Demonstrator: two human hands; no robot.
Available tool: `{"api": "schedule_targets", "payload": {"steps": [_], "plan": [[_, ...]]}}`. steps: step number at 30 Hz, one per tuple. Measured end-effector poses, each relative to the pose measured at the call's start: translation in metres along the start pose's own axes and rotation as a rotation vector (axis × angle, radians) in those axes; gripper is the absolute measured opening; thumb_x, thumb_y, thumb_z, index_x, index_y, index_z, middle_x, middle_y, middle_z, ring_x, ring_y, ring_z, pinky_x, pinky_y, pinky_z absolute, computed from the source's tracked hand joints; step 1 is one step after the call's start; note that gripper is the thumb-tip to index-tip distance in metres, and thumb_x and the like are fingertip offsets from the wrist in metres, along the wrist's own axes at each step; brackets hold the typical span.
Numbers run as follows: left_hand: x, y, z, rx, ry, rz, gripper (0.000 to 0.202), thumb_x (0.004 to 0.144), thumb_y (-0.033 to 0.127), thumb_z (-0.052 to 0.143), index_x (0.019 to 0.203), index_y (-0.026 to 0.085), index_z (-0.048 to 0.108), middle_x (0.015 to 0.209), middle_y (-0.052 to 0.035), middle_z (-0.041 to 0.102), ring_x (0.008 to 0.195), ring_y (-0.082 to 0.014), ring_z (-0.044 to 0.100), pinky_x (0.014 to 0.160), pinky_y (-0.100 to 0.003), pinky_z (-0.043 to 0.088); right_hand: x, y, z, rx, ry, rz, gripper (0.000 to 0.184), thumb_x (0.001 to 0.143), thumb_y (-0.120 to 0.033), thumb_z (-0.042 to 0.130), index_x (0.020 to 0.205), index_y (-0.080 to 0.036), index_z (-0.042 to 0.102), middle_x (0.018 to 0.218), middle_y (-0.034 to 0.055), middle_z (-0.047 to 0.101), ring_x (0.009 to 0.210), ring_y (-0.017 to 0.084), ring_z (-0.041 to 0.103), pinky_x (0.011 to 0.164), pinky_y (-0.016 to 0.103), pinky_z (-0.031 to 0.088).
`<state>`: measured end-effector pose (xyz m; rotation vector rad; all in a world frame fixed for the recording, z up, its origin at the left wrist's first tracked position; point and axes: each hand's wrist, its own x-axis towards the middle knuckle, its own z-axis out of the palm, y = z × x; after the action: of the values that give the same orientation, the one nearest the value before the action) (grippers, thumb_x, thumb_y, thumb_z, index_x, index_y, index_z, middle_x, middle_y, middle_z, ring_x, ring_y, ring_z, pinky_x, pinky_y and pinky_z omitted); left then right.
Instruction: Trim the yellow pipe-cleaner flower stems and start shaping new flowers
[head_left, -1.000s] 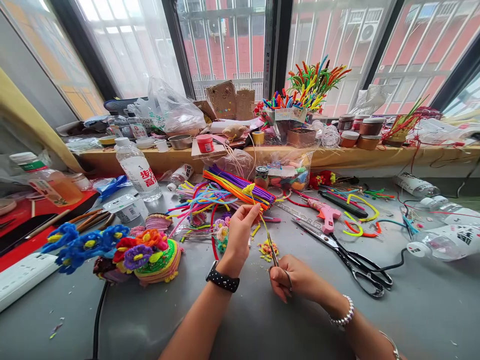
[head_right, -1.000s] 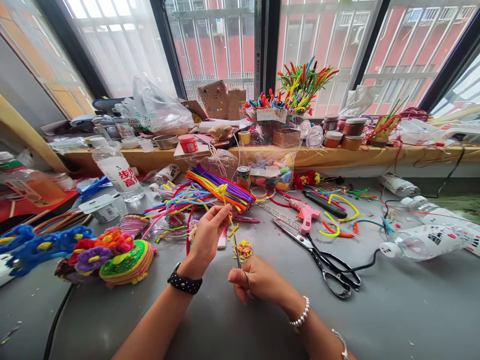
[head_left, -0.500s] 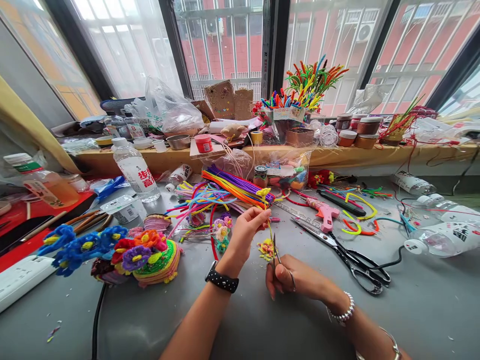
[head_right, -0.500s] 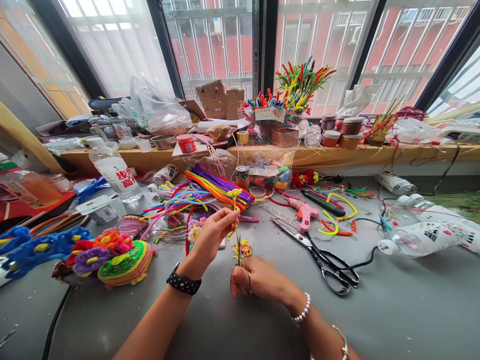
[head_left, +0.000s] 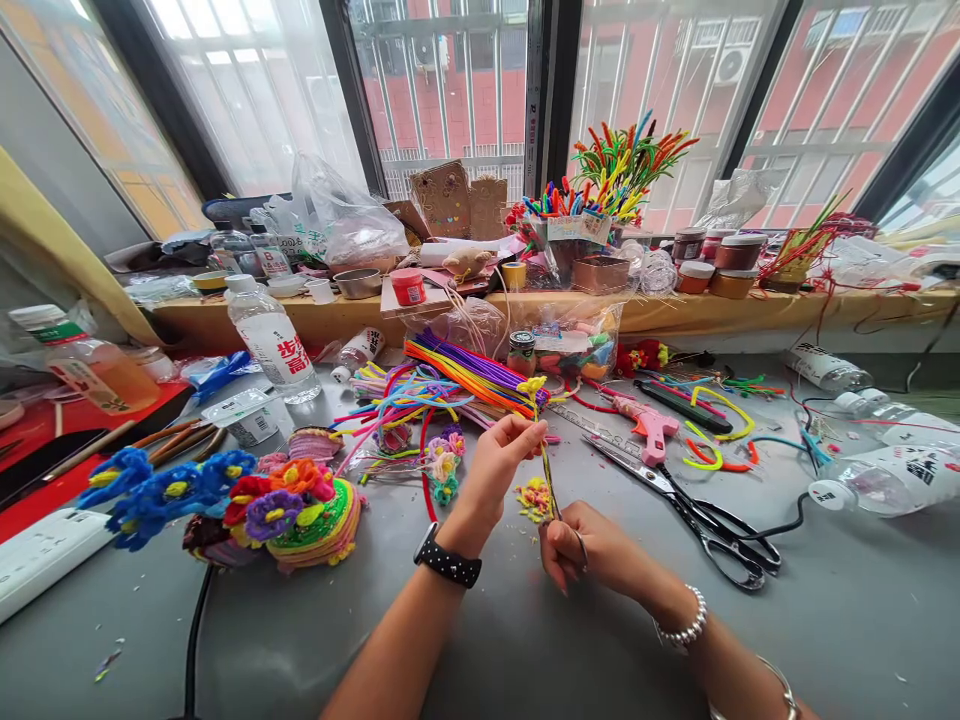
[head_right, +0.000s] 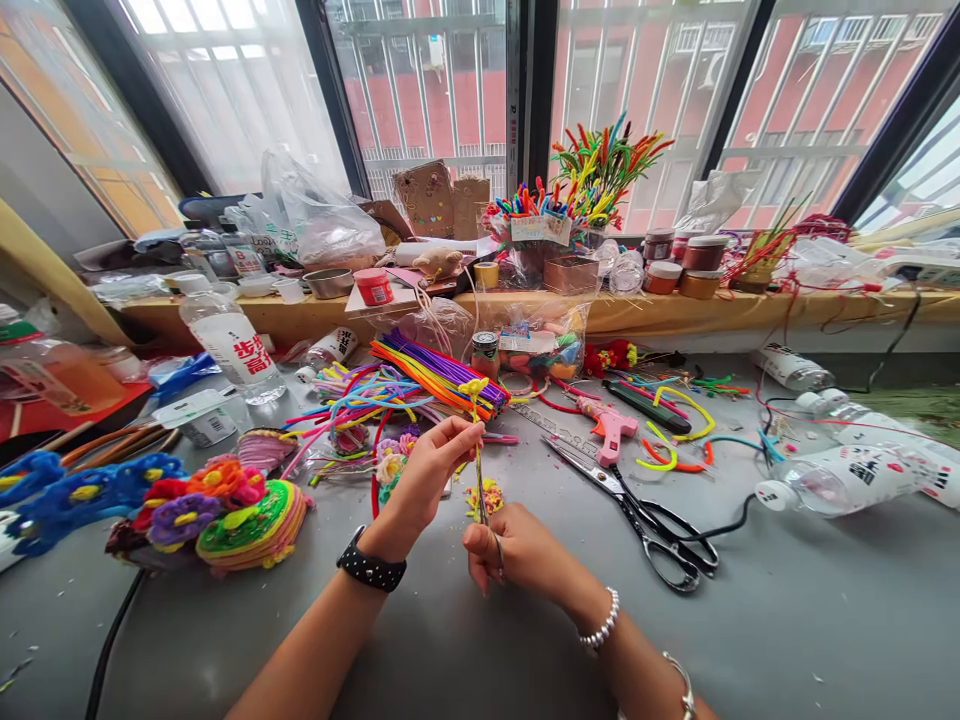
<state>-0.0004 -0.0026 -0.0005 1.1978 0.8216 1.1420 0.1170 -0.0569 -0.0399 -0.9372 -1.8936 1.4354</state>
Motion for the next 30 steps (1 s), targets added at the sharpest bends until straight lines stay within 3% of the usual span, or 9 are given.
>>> {"api": "schedule_targets", "payload": {"steps": [9,18,30], "plan": [[0.001,-0.001,-0.001,-0.046,0.052,0.020,0.020,0.063,0.032,0.059,0.060,0.015,0.051,0.057,0.0038,0.046,0.055,-0.0058,0.039,0.056,-0.019,0.031,0.000,0.006,0.001,0.041,0.028,0.067,0.066,0.069,-0.067,0.030,0.034,-0.013,0.045,0.030,-0.0032,0.032,0.031,0.004,0.029,0.035,0.019,0.023],[0.001,0.000,-0.003,-0.040,0.038,0.018,0.018,0.064,0.031,0.060,0.060,0.015,0.052,0.058,0.0039,0.046,0.055,-0.0055,0.039,0.057,-0.019,0.031,-0.004,-0.012,0.000,-0.148,-0.054,-0.010,0.080,0.066,-0.072,0.010,0.050,-0.009,0.056,0.044,-0.0010,0.038,0.042,0.006,0.036,0.041,0.019,0.028],[0.000,-0.004,0.001,-0.013,0.041,0.014,0.020,0.062,0.034,0.060,0.060,0.015,0.052,0.057,0.0040,0.047,0.053,-0.0056,0.039,0.054,-0.020,0.031,-0.002,-0.006,0.000,-0.103,-0.043,-0.097,0.073,0.071,-0.068,0.015,0.046,-0.011,0.052,0.047,-0.0018,0.036,0.045,0.007,0.034,0.043,0.020,0.027]]}}
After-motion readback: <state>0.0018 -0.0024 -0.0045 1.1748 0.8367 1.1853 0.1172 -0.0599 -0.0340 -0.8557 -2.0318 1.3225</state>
